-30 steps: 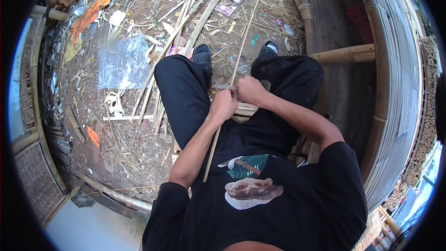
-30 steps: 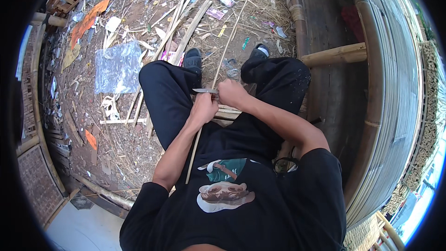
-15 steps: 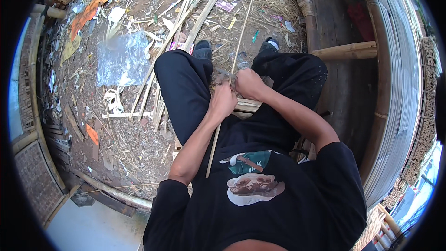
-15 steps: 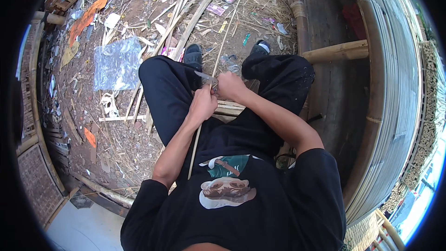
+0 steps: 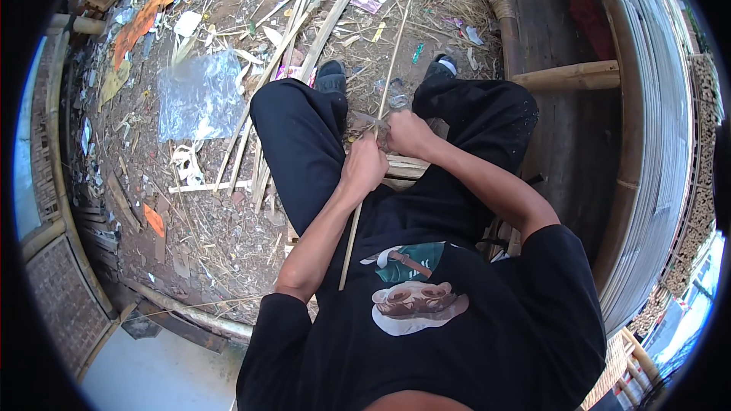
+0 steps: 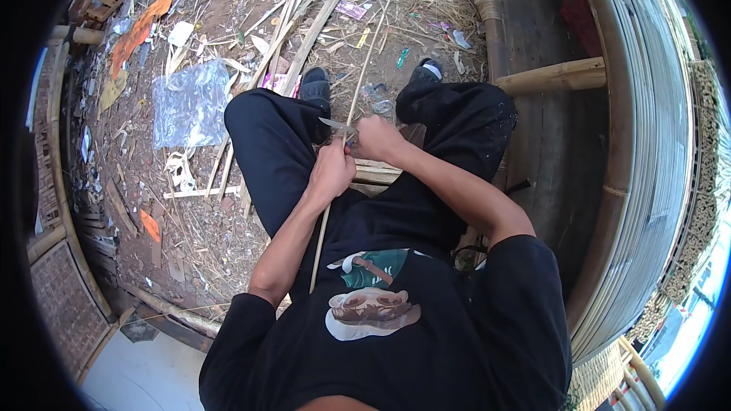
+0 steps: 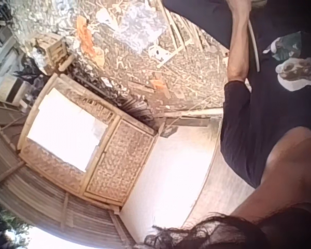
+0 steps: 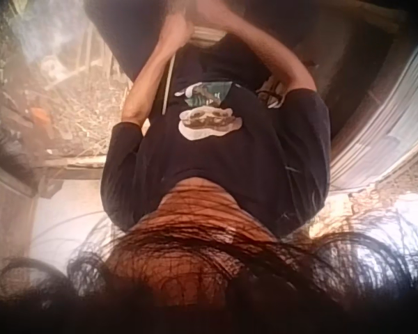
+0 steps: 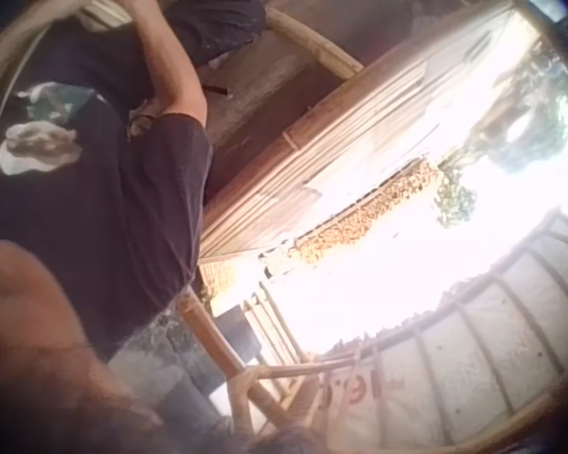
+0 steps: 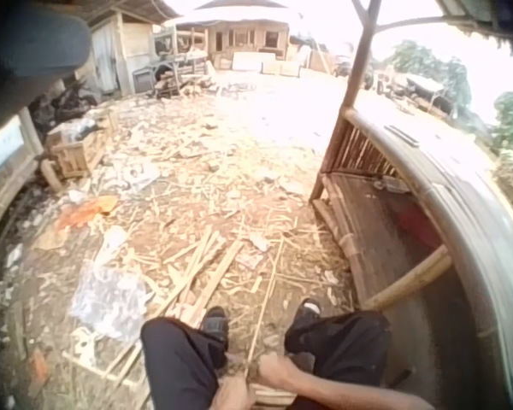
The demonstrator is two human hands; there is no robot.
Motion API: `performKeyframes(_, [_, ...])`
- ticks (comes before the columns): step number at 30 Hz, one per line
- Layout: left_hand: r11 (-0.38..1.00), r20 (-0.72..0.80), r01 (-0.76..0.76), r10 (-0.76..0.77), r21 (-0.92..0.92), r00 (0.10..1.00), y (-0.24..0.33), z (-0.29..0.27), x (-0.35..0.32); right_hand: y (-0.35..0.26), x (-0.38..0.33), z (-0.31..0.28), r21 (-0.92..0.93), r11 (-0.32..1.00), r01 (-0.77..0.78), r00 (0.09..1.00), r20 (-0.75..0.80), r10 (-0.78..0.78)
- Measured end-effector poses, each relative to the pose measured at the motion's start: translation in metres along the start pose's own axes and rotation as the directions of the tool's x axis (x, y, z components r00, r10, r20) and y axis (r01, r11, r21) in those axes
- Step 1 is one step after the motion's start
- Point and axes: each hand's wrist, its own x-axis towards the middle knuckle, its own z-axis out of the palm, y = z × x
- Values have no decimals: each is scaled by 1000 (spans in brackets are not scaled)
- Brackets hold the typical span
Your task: The person shaves a strip of bamboo with a knife, drawing the blade along the surface while holding the piece between their legs.
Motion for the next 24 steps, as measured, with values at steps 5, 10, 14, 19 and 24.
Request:
performKeyframes(5, [999, 12, -45, 45, 10, 999, -2, 1, -2, 8, 8, 1, 80, 990, -115, 993, -3, 115])
performKeyframes(10, [1000, 46, -4, 3, 24, 999, 8, -8, 3, 9, 15, 2, 26, 998, -53, 997, 54, 52])
performKeyframes(14, [1000, 18, -1, 2, -24, 1000, -2, -4, 0, -1, 5, -3, 30, 1000, -8, 1000, 21, 8])
performKeyframes(19, [999, 80, 17, -15, -27, 997, 6, -7, -4, 10, 27, -13, 16, 990, -141, 990, -7, 141])
performKeyframes(24, [999, 71, -6, 8, -34, 997, 2, -6, -1, -1, 10, -10, -38, 999, -1, 996, 95, 4])
